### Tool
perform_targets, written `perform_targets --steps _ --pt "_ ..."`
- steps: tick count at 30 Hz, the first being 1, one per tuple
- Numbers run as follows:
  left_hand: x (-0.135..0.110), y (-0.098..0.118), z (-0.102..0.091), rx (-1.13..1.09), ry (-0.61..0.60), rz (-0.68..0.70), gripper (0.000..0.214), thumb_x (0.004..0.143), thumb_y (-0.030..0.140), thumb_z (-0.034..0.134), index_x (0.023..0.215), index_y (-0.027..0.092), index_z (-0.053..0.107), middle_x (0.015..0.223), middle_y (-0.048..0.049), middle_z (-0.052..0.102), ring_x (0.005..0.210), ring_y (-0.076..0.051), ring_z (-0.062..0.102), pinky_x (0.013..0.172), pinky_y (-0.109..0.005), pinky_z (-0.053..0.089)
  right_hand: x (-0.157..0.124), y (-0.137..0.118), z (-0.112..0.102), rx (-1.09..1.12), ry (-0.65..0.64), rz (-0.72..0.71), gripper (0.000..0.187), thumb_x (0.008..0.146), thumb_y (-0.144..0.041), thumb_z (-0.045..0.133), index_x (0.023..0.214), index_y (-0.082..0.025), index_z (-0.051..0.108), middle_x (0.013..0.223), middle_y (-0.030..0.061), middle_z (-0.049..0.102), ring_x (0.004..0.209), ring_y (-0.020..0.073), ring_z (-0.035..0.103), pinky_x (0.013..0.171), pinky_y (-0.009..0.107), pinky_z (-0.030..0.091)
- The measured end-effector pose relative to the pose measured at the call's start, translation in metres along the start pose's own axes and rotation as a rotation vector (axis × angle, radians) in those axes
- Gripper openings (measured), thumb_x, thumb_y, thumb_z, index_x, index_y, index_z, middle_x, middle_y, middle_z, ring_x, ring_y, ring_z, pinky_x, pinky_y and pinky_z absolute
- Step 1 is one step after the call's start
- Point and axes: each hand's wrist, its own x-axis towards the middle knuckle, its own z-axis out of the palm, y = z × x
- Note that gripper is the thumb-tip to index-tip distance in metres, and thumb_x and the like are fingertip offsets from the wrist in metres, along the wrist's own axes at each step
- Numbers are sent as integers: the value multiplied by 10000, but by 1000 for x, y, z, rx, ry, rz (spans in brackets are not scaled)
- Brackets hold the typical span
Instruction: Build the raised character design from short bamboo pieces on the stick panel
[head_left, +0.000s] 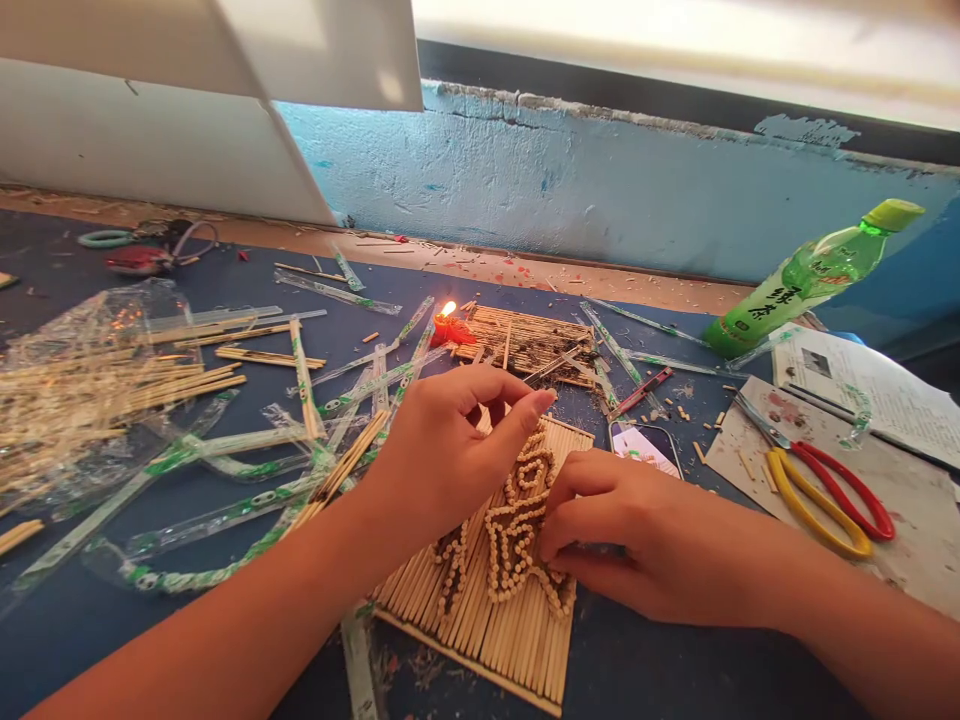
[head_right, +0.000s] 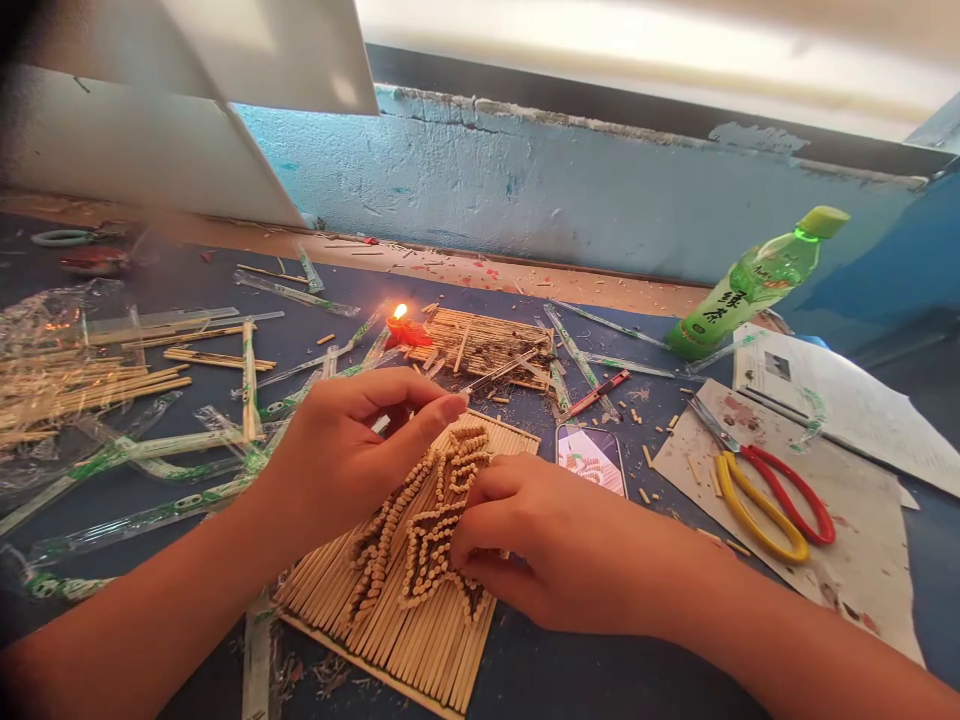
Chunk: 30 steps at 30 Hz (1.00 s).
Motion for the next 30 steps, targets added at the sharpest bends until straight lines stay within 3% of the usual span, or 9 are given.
perform_targets --steps 9,30 --pt "-1 -1 2 -3 -15 7 235 946 353 652 764 221 719 680 32 680 584 -139 524 557 -292 382 0 -2 0 -29 -9 7 112 955 -130 633 963 -204 717 1024 59 682 949 179 630 833 293 505" --pt "-2 -1 1 -3 -10 -3 230 938 333 667 758 205 731 663 44 664 577 -121 511 557 -292 377 4 -7 1 -103 4 -37 143 973 -122 595 992 -187 721 985 50 658 937 172 598 817 264 488"
